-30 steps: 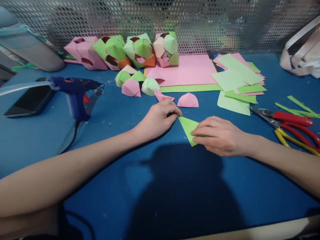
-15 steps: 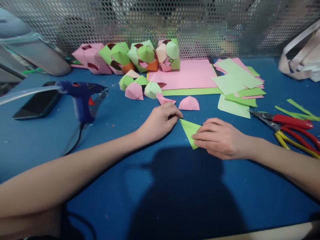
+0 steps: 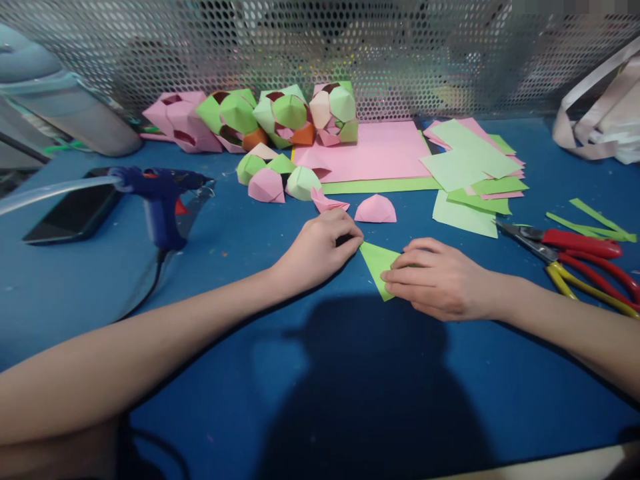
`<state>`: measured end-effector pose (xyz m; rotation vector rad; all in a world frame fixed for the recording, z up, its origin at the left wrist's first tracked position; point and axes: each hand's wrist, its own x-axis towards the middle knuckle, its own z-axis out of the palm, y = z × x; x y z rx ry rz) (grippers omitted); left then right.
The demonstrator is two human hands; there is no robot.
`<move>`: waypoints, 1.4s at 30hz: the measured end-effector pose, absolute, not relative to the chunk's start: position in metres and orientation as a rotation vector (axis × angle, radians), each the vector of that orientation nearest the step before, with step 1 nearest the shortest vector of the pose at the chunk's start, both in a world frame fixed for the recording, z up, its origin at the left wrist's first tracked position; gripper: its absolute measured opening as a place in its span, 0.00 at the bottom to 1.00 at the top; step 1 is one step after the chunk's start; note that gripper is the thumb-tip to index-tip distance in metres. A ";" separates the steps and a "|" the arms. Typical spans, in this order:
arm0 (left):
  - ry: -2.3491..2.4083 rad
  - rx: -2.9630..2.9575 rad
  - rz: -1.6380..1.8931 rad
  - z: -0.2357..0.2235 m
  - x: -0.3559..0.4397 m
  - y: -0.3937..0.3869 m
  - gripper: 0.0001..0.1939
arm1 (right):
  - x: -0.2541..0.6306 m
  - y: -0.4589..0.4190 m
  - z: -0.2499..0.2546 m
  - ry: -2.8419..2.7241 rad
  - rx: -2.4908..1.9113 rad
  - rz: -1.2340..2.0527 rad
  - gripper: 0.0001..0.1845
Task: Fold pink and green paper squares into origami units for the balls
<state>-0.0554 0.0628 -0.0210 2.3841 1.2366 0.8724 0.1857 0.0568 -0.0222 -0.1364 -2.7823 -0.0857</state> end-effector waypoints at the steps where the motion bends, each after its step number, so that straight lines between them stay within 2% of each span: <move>1: 1.240 2.392 0.870 -0.022 -0.056 0.063 0.09 | 0.186 0.057 -0.022 -2.782 -0.138 -0.092 0.12; 22: 1.276 2.532 0.895 -0.021 -0.053 0.058 0.08 | 0.186 0.056 -0.023 -2.801 -0.148 -0.145 0.12; 33: 1.007 2.630 0.596 -0.013 -0.041 0.034 0.10 | 0.185 0.056 -0.027 -2.770 -0.177 -0.167 0.12; 42: 1.019 2.617 0.568 -0.015 -0.042 0.035 0.09 | 0.185 0.055 -0.029 -2.761 -0.216 -0.146 0.12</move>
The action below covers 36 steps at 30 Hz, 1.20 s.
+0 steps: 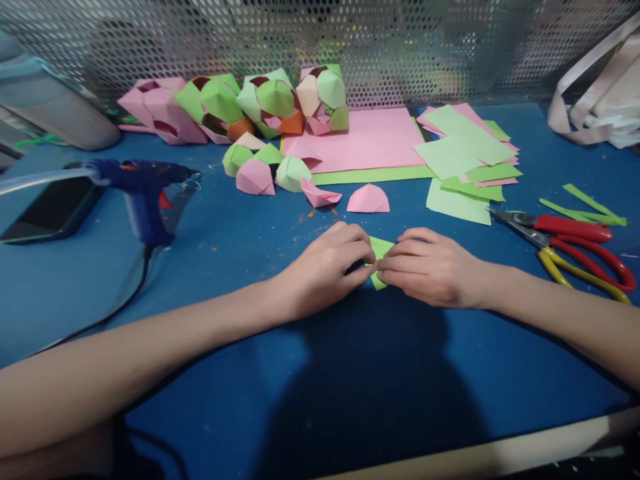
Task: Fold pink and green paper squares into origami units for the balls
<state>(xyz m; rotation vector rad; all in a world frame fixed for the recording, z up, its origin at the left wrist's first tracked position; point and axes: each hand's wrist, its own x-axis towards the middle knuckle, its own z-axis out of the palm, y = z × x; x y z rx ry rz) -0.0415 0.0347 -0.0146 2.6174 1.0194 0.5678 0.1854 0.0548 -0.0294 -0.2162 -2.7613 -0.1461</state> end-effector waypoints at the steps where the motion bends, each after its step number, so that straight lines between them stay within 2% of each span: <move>1: 1.020 2.609 0.568 -0.014 -0.042 0.035 0.08 | 0.185 0.054 -0.030 -2.755 -0.223 -0.135 0.12; 8: 1.021 2.549 0.582 -0.014 -0.043 0.037 0.06 | 0.186 0.054 -0.031 -2.717 -0.235 -0.051 0.11; 36: 1.054 2.562 0.523 -0.013 -0.041 0.033 0.07 | 0.185 0.052 -0.029 -2.737 -0.274 -0.149 0.12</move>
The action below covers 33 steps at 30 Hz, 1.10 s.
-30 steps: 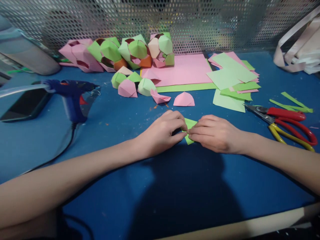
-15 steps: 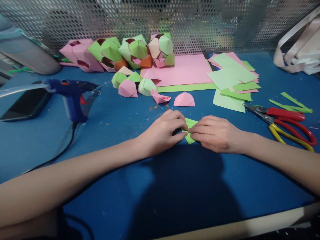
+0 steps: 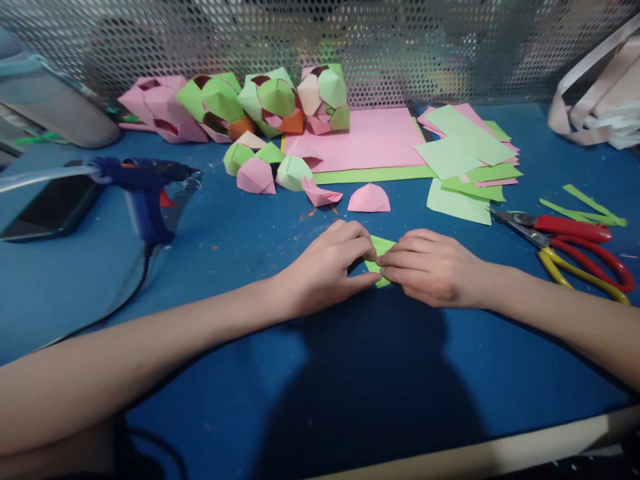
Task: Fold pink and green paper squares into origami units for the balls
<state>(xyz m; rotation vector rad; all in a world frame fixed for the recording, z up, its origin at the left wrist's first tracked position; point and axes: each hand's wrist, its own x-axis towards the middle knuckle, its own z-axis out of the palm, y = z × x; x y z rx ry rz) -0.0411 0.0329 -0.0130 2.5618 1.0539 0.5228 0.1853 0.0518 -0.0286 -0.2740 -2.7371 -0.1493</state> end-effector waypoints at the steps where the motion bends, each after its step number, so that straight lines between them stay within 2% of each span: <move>1: 1.053 2.567 0.517 -0.013 -0.041 0.033 0.07 | 0.185 0.052 -0.028 -2.740 -0.275 -0.152 0.12; 13: 1.051 2.639 0.523 -0.016 -0.041 0.029 0.10 | 0.185 0.051 -0.028 -2.777 -0.265 -0.164 0.12; 19: 1.077 2.738 0.524 -0.017 -0.036 0.015 0.07 | 0.185 0.054 -0.027 -2.779 -0.219 -0.149 0.12; 27: 1.016 2.832 0.367 -0.018 -0.031 0.000 0.17 | 0.188 0.057 -0.025 -2.785 -0.156 -0.064 0.14; 33: 1.002 2.937 0.356 -0.015 -0.031 -0.005 0.16 | 0.189 0.057 -0.025 -2.787 -0.160 -0.034 0.14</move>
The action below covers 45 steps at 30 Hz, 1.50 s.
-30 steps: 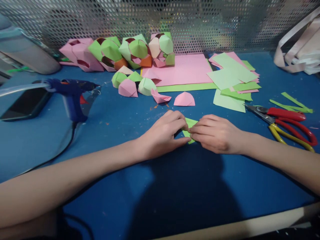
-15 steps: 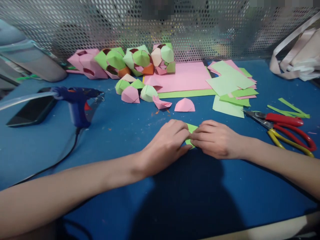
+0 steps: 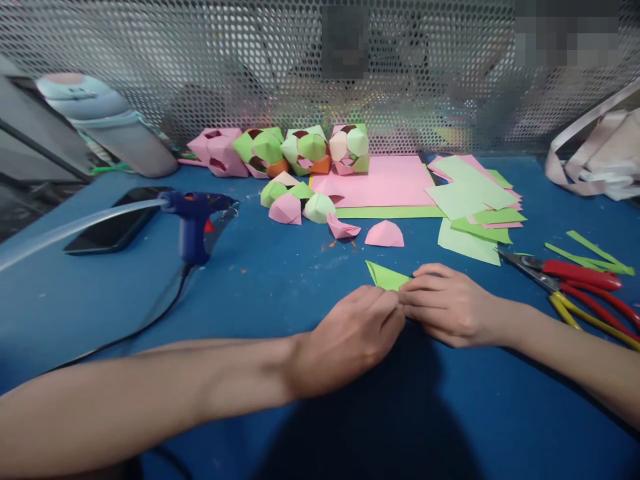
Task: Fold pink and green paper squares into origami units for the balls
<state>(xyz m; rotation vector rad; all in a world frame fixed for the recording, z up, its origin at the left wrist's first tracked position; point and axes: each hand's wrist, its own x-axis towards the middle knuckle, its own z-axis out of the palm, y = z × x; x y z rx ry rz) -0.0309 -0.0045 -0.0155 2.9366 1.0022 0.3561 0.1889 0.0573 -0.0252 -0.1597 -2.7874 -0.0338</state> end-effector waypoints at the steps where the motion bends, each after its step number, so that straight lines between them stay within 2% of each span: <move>1: 0.986 2.962 0.337 -0.015 -0.031 -0.005 0.16 | 0.189 0.057 -0.025 -2.789 -0.159 -0.030 0.13; 13: 0.989 3.015 0.317 -0.011 -0.031 -0.003 0.13 | 0.191 0.051 -0.020 -2.741 -0.262 0.124 0.14; 19: 0.940 3.077 0.372 -0.013 -0.029 -0.003 0.14 | 0.194 0.054 -0.014 -2.682 -0.630 0.098 0.18; 26: 0.915 3.139 0.453 -0.018 -0.026 -0.004 0.12 | 0.184 0.064 -0.002 -2.853 -0.608 0.204 0.20; 33: 0.873 3.119 0.383 -0.020 -0.027 -0.004 0.13 | 0.170 0.080 0.000 -2.971 -0.460 0.211 0.23; 41: 0.839 3.101 0.458 -0.020 -0.028 -0.005 0.12 | 0.164 0.084 0.016 -3.024 -0.513 0.562 0.23; 45: 0.850 3.053 0.415 -0.016 -0.029 -0.003 0.13 | 0.186 0.073 0.009 -2.948 -0.624 0.468 0.26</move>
